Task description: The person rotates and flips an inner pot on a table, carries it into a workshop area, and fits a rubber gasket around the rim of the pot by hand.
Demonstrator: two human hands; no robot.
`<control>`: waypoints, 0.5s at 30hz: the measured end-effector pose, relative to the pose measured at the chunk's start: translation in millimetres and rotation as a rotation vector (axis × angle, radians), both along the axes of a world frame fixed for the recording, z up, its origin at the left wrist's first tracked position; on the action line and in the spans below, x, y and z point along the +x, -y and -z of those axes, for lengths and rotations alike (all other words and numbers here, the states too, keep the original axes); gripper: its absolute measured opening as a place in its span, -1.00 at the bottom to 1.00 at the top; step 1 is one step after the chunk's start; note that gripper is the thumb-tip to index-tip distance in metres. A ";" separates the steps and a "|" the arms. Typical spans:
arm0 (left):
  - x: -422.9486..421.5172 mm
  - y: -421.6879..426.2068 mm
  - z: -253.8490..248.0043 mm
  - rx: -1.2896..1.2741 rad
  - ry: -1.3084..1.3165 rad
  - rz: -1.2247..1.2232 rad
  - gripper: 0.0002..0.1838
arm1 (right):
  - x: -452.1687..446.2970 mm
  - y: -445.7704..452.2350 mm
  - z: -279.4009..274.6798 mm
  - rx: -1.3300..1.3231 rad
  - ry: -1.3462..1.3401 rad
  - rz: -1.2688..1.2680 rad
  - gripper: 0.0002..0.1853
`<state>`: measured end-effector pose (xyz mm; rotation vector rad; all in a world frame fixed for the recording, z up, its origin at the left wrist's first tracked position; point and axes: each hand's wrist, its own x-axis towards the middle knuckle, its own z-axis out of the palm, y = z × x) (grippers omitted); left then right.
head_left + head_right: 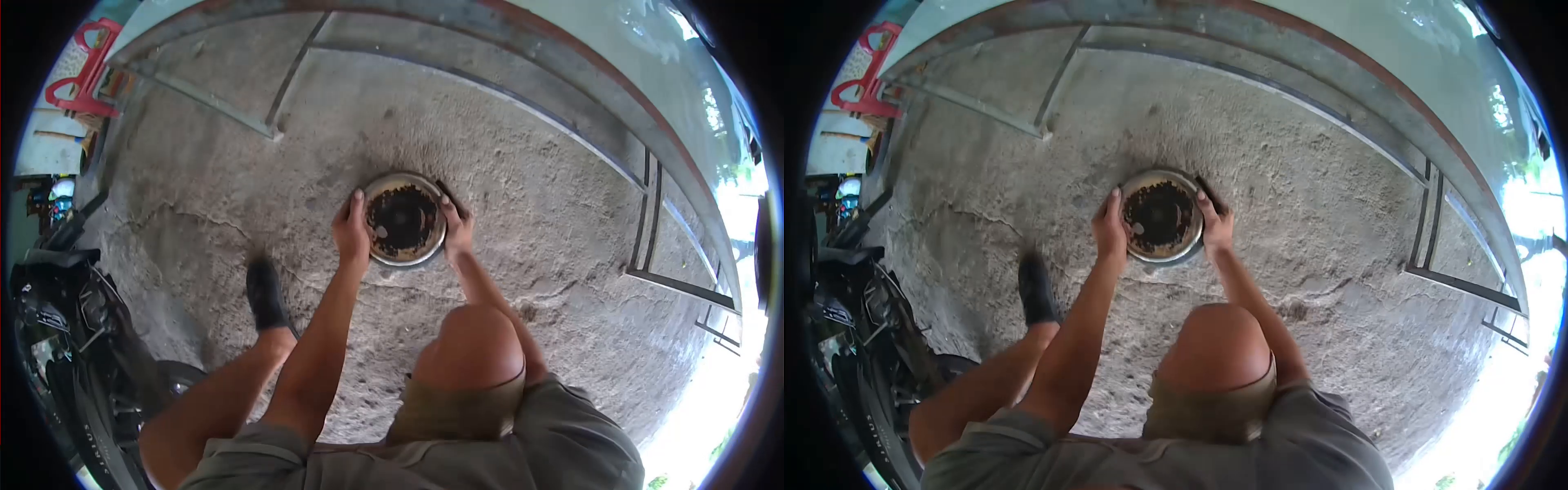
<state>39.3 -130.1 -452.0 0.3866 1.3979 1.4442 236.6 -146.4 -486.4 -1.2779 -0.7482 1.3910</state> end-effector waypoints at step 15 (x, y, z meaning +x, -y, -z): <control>-0.7 14.2 -106.0 -0.118 -0.164 0.147 -0.37 | 14.4 -26.1 -123.9 0.066 -0.022 -0.132 -0.35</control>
